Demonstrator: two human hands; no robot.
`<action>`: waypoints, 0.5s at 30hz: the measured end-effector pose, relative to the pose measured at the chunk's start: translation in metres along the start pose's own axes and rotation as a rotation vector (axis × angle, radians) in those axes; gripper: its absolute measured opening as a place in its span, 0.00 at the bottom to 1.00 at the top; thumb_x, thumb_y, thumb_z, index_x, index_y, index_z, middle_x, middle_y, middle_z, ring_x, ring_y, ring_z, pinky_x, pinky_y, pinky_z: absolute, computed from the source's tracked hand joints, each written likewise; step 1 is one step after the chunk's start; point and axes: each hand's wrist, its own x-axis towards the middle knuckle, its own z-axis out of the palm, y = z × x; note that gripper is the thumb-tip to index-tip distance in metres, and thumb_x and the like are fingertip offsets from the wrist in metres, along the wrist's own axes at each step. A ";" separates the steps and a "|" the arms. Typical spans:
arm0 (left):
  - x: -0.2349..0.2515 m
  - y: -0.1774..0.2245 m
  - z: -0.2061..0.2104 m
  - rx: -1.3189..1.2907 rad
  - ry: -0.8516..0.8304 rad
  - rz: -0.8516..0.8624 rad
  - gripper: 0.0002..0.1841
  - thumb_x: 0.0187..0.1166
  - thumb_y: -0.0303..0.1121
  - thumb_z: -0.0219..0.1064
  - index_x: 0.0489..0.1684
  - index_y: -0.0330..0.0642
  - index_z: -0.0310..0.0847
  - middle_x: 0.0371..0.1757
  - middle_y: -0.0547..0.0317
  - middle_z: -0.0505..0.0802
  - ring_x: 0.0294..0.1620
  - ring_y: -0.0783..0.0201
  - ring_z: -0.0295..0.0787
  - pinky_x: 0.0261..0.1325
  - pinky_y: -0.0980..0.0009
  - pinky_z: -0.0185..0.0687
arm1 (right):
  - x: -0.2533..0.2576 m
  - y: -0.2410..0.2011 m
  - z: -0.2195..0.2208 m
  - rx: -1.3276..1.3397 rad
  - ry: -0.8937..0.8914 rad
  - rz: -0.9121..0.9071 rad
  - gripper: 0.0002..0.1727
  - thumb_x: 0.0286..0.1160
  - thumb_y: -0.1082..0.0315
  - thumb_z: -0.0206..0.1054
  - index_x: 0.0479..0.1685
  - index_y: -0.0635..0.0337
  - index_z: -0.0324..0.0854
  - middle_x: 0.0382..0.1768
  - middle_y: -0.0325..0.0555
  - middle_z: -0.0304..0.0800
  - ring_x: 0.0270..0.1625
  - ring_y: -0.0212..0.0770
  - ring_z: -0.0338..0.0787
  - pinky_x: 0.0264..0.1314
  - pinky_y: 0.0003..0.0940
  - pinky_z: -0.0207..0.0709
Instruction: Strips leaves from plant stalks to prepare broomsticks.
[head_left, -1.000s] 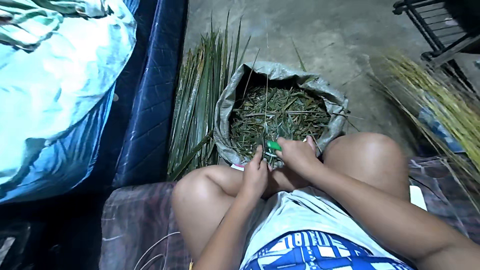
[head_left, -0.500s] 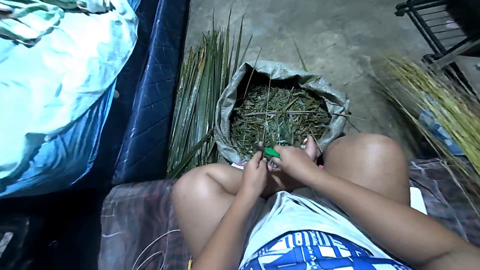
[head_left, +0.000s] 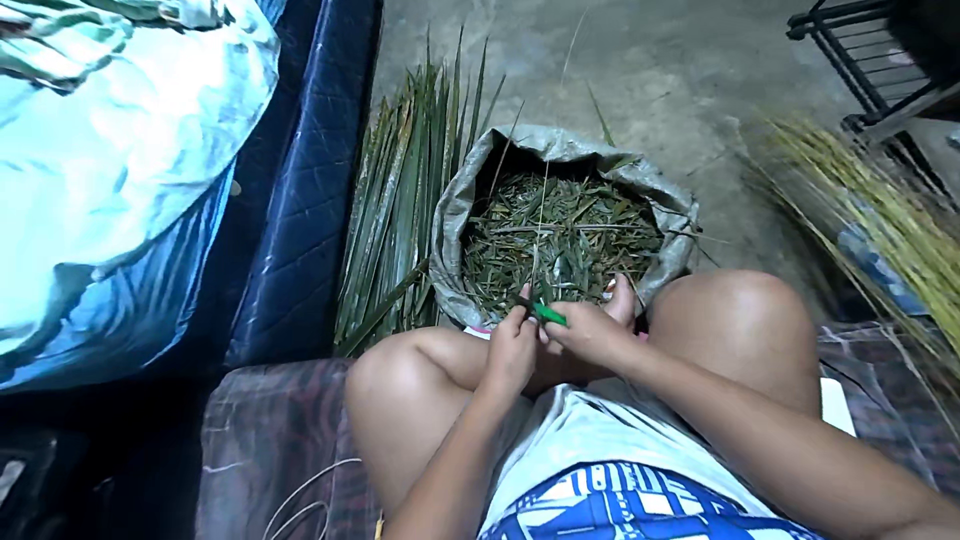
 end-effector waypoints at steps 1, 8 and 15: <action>0.000 -0.001 -0.001 -0.028 0.001 0.002 0.24 0.89 0.26 0.47 0.84 0.34 0.68 0.29 0.63 0.86 0.16 0.75 0.68 0.20 0.76 0.65 | -0.001 0.000 0.001 -0.014 -0.003 -0.003 0.16 0.90 0.59 0.56 0.50 0.62 0.83 0.38 0.53 0.86 0.42 0.50 0.86 0.48 0.52 0.77; 0.001 0.007 0.001 0.046 -0.019 0.016 0.27 0.91 0.26 0.44 0.91 0.37 0.57 0.28 0.62 0.85 0.15 0.74 0.65 0.19 0.76 0.62 | 0.012 -0.008 -0.023 -0.332 0.157 0.117 0.19 0.91 0.58 0.56 0.63 0.64 0.81 0.57 0.64 0.90 0.65 0.65 0.88 0.64 0.66 0.75; -0.004 0.006 0.001 -0.088 -0.073 0.027 0.28 0.90 0.24 0.45 0.91 0.37 0.58 0.27 0.62 0.85 0.11 0.74 0.64 0.14 0.77 0.62 | 0.030 0.007 -0.036 -0.259 0.348 0.215 0.18 0.90 0.58 0.60 0.61 0.63 0.82 0.52 0.66 0.91 0.59 0.68 0.91 0.57 0.69 0.79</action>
